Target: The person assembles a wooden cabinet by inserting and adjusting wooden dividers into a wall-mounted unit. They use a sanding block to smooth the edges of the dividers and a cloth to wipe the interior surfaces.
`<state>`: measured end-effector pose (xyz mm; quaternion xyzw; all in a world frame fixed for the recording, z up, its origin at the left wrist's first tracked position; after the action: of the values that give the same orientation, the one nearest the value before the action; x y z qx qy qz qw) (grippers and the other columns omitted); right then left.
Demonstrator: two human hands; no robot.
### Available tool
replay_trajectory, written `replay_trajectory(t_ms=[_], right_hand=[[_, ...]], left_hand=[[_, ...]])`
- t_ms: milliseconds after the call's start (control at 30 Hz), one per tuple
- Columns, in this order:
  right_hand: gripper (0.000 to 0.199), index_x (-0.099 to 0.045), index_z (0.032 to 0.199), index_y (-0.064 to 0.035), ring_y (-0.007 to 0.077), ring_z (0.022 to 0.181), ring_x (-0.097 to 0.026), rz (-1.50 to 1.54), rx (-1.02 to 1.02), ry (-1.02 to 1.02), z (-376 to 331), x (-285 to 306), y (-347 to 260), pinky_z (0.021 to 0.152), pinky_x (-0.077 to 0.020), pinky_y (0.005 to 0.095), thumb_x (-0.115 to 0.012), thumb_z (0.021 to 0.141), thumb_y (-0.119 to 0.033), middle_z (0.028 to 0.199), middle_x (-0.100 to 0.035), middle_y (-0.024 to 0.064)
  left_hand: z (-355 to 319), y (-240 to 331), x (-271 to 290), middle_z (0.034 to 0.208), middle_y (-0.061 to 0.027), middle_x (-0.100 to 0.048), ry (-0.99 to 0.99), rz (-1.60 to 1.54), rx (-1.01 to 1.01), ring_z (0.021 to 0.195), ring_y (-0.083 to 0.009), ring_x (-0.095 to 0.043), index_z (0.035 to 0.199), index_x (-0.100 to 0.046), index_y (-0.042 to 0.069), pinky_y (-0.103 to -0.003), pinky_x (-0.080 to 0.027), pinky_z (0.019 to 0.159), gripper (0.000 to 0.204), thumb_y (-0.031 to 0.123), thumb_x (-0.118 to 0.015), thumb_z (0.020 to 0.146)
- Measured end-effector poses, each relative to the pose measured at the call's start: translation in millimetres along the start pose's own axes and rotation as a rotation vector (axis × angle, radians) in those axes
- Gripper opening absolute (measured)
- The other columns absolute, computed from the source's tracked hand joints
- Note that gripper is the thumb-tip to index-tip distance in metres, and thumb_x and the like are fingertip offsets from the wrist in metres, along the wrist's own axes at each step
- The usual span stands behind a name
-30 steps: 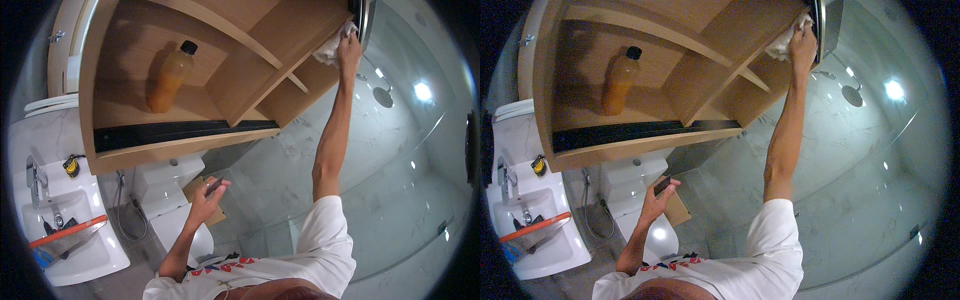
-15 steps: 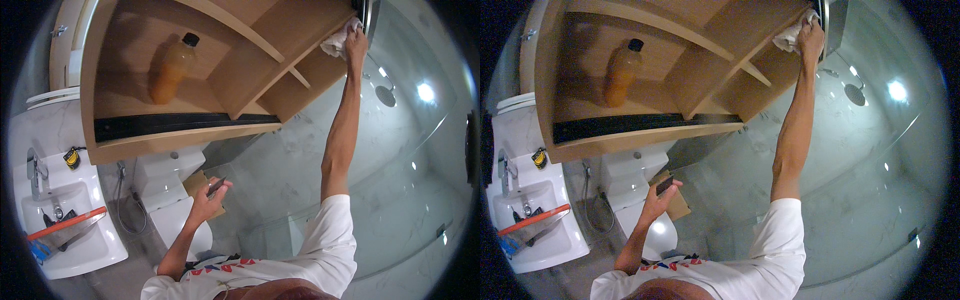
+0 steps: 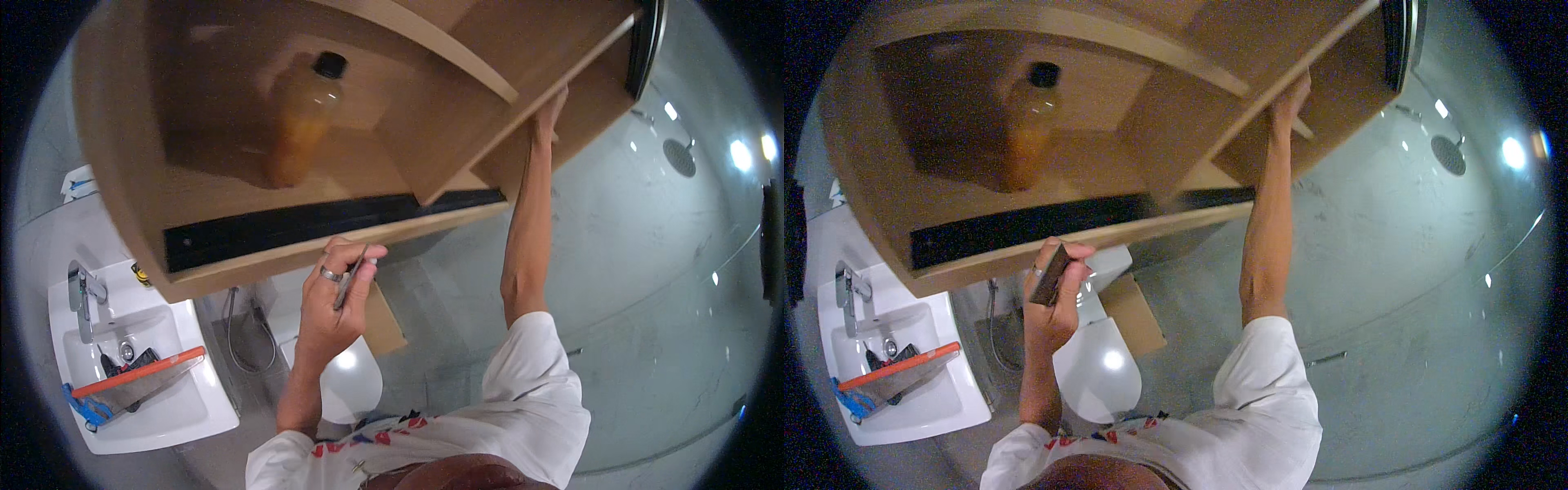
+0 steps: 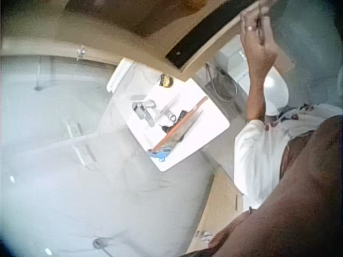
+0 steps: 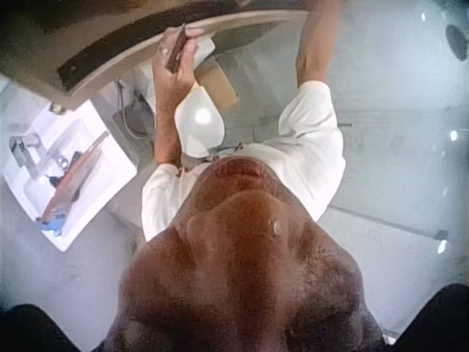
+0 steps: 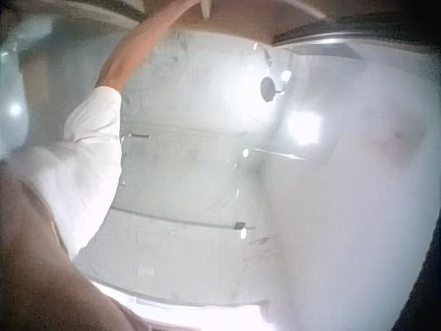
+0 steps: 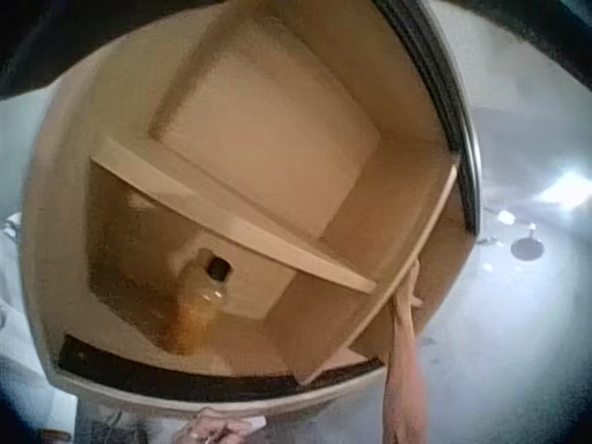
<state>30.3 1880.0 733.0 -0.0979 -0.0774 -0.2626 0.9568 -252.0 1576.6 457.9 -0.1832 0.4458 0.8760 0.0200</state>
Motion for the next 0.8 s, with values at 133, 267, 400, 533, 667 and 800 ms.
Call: replay_trajectory(t_ms=[133, 267, 400, 533, 667, 800], right_hand=[[0.028, -0.064, 0.116, 0.0019, 0.0215, 0.094, -0.066, -0.092, 0.064, -0.026, -12.7, -14.3, -13.2, 0.088, -0.0532, 0.0368, -0.065, 0.093, -0.013, 0.108, -0.072, 0.0127], [0.025, -0.063, 0.118, 0.0026, 0.0222, 0.097, -0.066, -0.055, 0.094, 0.067, -12.1, -10.3, -11.2, 0.087, -0.0521, 0.0363, -0.061, 0.096, -0.01, 0.107, -0.072, 0.0152], [0.028, -0.061, 0.122, 0.0038, 0.0248, 0.1, -0.065, 0.085, 0.056, 0.272, -7.5, -3.3, -14.2, 0.091, -0.049, 0.0361, -0.057, 0.102, -0.016, 0.11, -0.07, 0.0156], [0.036, -0.063, 0.117, 0.004, 0.0424, 0.097, -0.067, 0.068, -0.007, 0.374, -19.2, 20.5, -80.8, 0.083, -0.0515, 0.0461, -0.058, 0.101, -0.028, 0.109, -0.07, 0.0252], [0.033, -0.068, 0.117, -0.002, 0.0388, 0.095, -0.068, -0.294, 0.139, 0.196, -19.7, 26.4, -111.6, 0.083, -0.0517, 0.0459, -0.057, 0.102, -0.029, 0.103, -0.069, 0.0205], [0.034, -0.068, 0.115, -0.0057, 0.044, 0.097, -0.065, -0.372, 0.173, 0.136, 16.0, 36.2, -134.8, 0.083, -0.0507, 0.0506, -0.056, 0.101, -0.034, 0.102, -0.068, 0.0215]], left_hand=[[-10.1, -6.2, -36.0, 0.092, -0.0074, -0.065, -0.128, -0.459, 0.053, 0.086, -0.0163, -0.063, 0.106, -0.063, 0.002, -0.032, -0.051, 0.081, 0.015, 0.013, -0.053, 0.105], [20.9, -27.6, -41.1, 0.083, -0.005, -0.058, 0.055, -0.546, 0.089, 0.081, -0.0143, -0.059, 0.102, -0.057, 0.004, -0.035, -0.052, 0.078, 0.022, 0.025, -0.05, 0.107], [68.7, -43.9, -29.8, 0.078, -0.0009, -0.05, 0.044, -0.869, -0.018, 0.074, -0.0141, -0.05, 0.107, -0.055, 0.007, -0.032, -0.048, 0.074, 0.024, 0.03, -0.053, 0.107], [83.9, -39.6, -20.6, 0.078, -0.0006, -0.05, 0.019, -0.713, -0.023, 0.074, -0.0133, -0.05, 0.105, -0.056, 0.008, -0.031, -0.047, 0.072, 0.024, 0.032, -0.057, 0.106], [82.8, -40.0, -29.8, 0.077, 0.0009, -0.053, 0.039, -0.514, 0.02, 0.071, -0.0118, -0.052, 0.104, -0.06, 0.01, -0.03, -0.048, 0.069, 0.024, 0.033, -0.06, 0.104], [83.0, -32.1, -28.2, 0.078, 0.0017, -0.054, 0.072, -0.33, 0.026, 0.069, -0.01, -0.052, 0.103, -0.061, 0.009, -0.029, -0.05, 0.068, 0.027, 0.035, -0.059, 0.104]])
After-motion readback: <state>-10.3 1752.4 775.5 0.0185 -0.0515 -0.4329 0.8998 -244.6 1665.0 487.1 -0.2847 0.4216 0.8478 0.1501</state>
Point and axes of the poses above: each hand's wrist, its own z-axis towards the middle knuckle, its own x-axis out of the back of the hand, y = z × x, the point moved 2 cm from there along z, towards the middle knuckle
